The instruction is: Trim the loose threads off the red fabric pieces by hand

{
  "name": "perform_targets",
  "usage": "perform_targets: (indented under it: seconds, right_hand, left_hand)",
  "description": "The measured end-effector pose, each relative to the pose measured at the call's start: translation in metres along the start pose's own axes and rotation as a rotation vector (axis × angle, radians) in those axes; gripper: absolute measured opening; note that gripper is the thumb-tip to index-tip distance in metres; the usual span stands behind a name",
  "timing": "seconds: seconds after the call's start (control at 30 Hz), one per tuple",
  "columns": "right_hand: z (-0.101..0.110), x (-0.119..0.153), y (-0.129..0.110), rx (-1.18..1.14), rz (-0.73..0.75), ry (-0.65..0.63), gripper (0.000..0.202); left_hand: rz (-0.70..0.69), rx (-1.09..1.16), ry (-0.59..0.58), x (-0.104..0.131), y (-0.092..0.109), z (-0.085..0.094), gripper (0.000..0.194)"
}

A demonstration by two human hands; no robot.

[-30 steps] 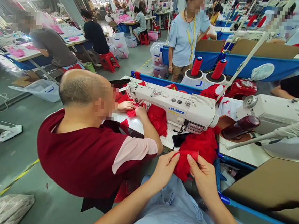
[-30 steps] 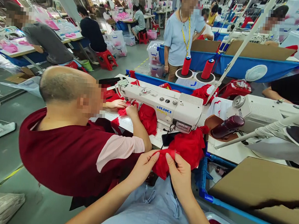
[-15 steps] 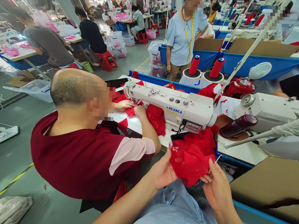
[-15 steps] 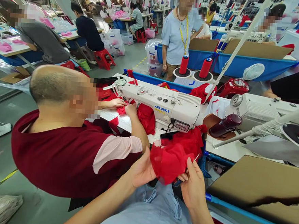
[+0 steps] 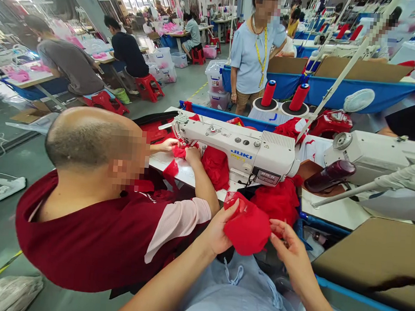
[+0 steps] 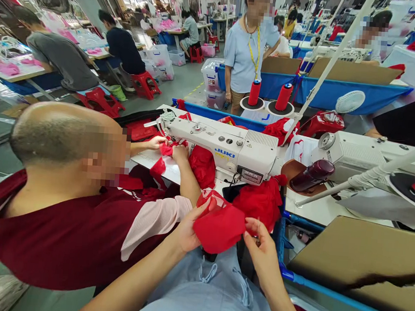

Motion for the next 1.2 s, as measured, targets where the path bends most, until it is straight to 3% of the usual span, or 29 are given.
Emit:
perform_targets:
  seconds: [0.1,0.27,0.4,0.53,0.6,0.67,0.73,0.83,1.03,1.2]
  right_hand:
    - [0.002,-0.005,-0.015,-0.028,0.083,0.026,0.049]
    - [-0.017,-0.011,-0.031,-0.182,-0.119,-0.203,0.055]
    - [-0.022,-0.007,-0.033,-0.235,-0.139,-0.175,0.050]
    - [-0.018,0.002,-0.036,-0.272,-0.093,-0.081,0.050]
    - [-0.019,0.006,-0.039,-0.266,-0.077,-0.065,0.049]
    - [-0.021,0.010,-0.042,-0.255,-0.062,-0.064,0.048]
    - [-0.023,0.013,-0.044,-0.243,-0.038,-0.076,0.047]
    - [-0.023,0.015,-0.041,-0.219,0.011,-0.114,0.043]
    - [-0.022,0.011,-0.033,-0.195,0.147,-0.179,0.038]
    - [-0.018,0.007,-0.033,-0.197,0.171,-0.185,0.043]
  left_hand:
    - [0.031,-0.039,-0.052,0.003,-0.002,-0.003,0.025]
    - [0.071,-0.098,-0.042,0.002,-0.004,-0.005,0.029]
    - [0.095,-0.304,0.057,-0.005,-0.001,0.008,0.039]
    - [-0.144,-0.620,0.241,-0.008,0.003,0.028,0.035]
    - [-0.333,-0.690,0.250,-0.001,0.004,0.029,0.029]
    - [-0.548,-0.877,0.154,0.010,0.005,0.019,0.019]
    - [-0.666,-1.104,-0.036,0.020,0.003,0.004,0.017]
    - [-0.619,-1.227,-0.246,0.026,0.000,-0.012,0.017]
    - [-0.475,-1.159,-0.240,0.019,0.001,-0.012,0.024]
    - [-0.491,-1.231,-0.274,0.017,0.007,-0.017,0.031]
Point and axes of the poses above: each hand's wrist, its own x-axis away from the middle knuckle, its own z-axis out of the back of the hand, y = z × x, the point moved 2 cm from there along -x, towards the middle knuckle, and after that the axes turned 11 degrees about x, right-handed, at the moved point
